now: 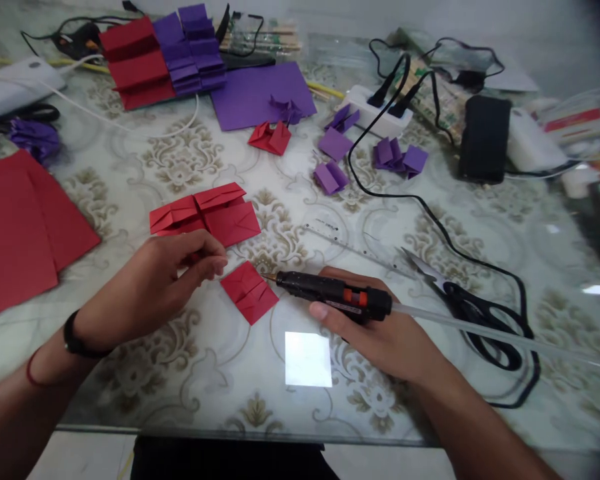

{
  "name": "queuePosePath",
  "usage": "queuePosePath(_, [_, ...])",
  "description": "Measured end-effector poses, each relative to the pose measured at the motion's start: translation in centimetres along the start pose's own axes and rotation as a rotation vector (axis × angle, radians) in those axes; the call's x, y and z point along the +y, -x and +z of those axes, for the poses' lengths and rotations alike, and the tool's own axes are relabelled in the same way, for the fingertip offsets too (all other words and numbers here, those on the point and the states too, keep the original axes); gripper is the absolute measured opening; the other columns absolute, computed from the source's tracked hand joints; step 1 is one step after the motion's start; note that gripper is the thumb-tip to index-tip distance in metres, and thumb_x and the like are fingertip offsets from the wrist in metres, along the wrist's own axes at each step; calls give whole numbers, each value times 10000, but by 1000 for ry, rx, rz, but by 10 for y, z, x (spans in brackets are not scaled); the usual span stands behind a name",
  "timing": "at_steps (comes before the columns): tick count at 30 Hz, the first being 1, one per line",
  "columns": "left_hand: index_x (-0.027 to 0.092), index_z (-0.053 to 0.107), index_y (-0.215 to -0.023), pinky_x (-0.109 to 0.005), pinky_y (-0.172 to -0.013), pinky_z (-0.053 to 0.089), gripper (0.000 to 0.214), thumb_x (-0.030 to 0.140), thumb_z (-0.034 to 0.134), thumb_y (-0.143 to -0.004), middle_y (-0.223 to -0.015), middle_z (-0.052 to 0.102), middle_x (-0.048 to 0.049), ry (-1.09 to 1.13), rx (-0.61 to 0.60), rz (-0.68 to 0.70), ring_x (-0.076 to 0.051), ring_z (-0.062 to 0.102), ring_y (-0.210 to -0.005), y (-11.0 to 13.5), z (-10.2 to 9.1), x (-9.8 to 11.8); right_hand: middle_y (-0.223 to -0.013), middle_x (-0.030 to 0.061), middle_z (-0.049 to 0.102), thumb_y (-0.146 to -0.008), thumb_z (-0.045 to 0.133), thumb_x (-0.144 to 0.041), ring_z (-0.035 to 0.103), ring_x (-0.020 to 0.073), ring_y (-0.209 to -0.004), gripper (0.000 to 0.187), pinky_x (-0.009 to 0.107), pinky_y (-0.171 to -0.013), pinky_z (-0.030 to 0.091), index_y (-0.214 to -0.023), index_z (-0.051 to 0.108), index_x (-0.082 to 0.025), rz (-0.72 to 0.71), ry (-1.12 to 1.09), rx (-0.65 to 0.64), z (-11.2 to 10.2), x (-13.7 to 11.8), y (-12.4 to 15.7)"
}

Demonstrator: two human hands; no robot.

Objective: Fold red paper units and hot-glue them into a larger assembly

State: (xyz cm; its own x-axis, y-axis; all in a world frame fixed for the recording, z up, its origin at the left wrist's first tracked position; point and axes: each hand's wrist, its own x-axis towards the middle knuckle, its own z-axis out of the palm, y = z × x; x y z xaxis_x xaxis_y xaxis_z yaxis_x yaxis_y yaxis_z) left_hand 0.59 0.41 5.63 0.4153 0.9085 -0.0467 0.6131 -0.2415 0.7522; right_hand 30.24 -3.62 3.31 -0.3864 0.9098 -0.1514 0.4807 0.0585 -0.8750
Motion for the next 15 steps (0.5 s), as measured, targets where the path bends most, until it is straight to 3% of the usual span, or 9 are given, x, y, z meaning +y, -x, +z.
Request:
queuePosePath(7, [189, 721, -883, -192, -616, 508, 162, 266, 629, -992, -763, 702, 23, 196, -5, -51, -99, 636, -660, 0, 5, 3, -705, -36, 472, -1012, 630, -459, 488, 135, -612, 378, 287, -562, 394, -732, 530, -226, 15, 19, 9, 0, 3, 0])
queuePosePath(15, [197, 801, -826, -192, -633, 549, 87, 248, 768, -890, -783, 796, 5, 238, 54, -81, -121, 716, -696, 4, 0, 5, -699, -32, 480, -1026, 621, -451, 491, 137, -607, 386, 281, -551, 392, -726, 527, -226, -9, 46, 2, 0, 4, 0])
